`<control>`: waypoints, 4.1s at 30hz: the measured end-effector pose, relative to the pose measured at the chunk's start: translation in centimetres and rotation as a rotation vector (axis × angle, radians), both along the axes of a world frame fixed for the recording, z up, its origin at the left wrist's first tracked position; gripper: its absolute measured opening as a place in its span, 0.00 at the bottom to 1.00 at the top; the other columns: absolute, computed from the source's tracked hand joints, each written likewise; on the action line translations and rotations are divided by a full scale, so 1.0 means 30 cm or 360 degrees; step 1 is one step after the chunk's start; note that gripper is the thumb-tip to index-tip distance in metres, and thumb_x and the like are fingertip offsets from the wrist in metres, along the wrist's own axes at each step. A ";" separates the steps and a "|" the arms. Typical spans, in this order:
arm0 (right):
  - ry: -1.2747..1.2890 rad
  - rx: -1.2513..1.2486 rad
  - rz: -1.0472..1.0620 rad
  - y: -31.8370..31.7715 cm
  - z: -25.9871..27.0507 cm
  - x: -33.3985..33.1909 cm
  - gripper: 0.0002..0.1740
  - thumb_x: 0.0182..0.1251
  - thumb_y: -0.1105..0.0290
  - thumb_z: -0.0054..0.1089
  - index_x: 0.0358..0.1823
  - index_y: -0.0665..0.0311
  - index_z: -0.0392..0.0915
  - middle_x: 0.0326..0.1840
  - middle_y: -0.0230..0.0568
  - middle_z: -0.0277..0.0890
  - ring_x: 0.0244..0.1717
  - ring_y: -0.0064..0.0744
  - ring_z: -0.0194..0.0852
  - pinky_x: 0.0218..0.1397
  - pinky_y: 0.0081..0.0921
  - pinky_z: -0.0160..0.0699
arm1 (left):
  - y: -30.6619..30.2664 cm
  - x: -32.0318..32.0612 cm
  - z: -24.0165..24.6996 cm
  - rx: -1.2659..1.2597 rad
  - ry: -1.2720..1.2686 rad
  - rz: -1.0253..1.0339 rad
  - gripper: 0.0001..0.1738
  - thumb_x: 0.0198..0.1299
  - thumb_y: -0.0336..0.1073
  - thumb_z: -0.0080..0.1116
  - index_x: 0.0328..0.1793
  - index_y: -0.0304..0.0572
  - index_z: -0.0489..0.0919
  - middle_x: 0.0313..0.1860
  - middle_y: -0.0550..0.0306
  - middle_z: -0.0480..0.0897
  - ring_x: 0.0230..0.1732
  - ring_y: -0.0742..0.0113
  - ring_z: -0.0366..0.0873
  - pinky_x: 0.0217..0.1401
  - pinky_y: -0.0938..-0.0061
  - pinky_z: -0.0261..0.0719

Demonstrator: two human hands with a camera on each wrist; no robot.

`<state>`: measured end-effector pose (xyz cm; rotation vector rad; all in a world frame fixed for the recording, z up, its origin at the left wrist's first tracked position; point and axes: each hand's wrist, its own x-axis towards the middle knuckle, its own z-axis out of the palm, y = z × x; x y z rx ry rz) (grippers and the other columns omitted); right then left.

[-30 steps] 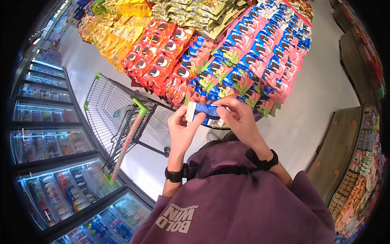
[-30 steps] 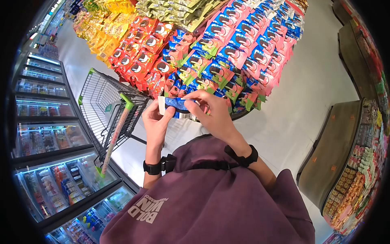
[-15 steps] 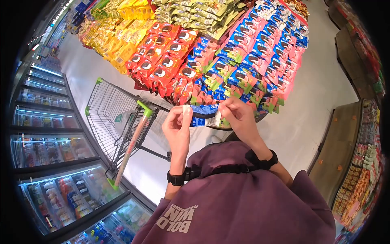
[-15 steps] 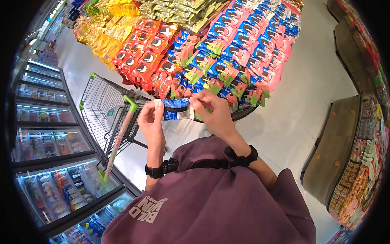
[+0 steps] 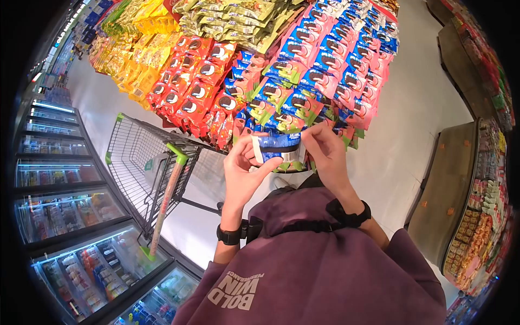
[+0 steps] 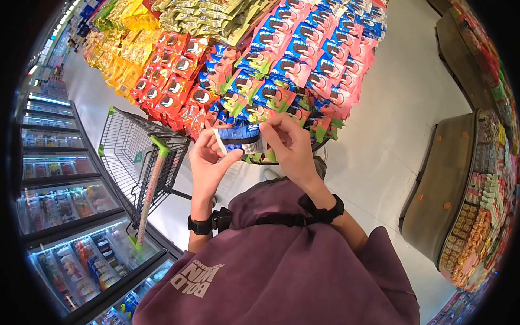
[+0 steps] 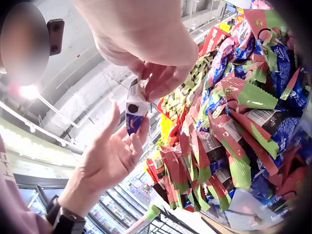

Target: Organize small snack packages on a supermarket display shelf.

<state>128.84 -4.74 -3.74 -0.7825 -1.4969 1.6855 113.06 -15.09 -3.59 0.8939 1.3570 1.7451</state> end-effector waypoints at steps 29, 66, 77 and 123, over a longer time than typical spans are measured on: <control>-0.0107 0.1178 0.0316 0.853 0.097 0.407 0.27 0.52 0.66 0.76 0.53 0.61 0.75 0.53 0.37 0.78 0.54 0.44 0.75 0.60 0.40 0.73 | 0.754 0.515 0.129 -0.0346 0.0018 0.0441 0.32 0.56 0.17 0.69 0.67 0.32 0.71 0.53 0.52 0.84 0.54 0.70 0.81 0.59 0.74 0.78; 0.0110 0.1463 0.0471 0.838 0.061 0.398 0.31 0.48 0.78 0.73 0.58 0.59 0.76 0.57 0.34 0.80 0.58 0.40 0.74 0.61 0.39 0.72 | 0.689 0.579 0.101 -0.0205 -0.0041 0.0525 0.24 0.51 0.17 0.70 0.54 0.33 0.75 0.49 0.55 0.81 0.48 0.72 0.81 0.54 0.75 0.79; 0.0061 0.1429 0.0592 0.656 0.119 0.284 0.31 0.54 0.64 0.74 0.60 0.62 0.75 0.45 0.42 0.80 0.46 0.43 0.79 0.56 0.40 0.78 | 0.487 0.462 0.086 -0.0197 -0.0224 0.0538 0.22 0.59 0.25 0.70 0.58 0.35 0.77 0.46 0.59 0.84 0.46 0.75 0.81 0.52 0.76 0.79; -0.0097 0.1414 0.0309 1.481 0.058 0.545 0.32 0.48 0.62 0.82 0.55 0.60 0.77 0.51 0.37 0.81 0.51 0.41 0.77 0.57 0.37 0.74 | 1.380 0.700 0.156 -0.0466 -0.0077 0.0591 0.19 0.66 0.23 0.64 0.62 0.30 0.76 0.43 0.58 0.84 0.33 0.79 0.79 0.34 0.83 0.76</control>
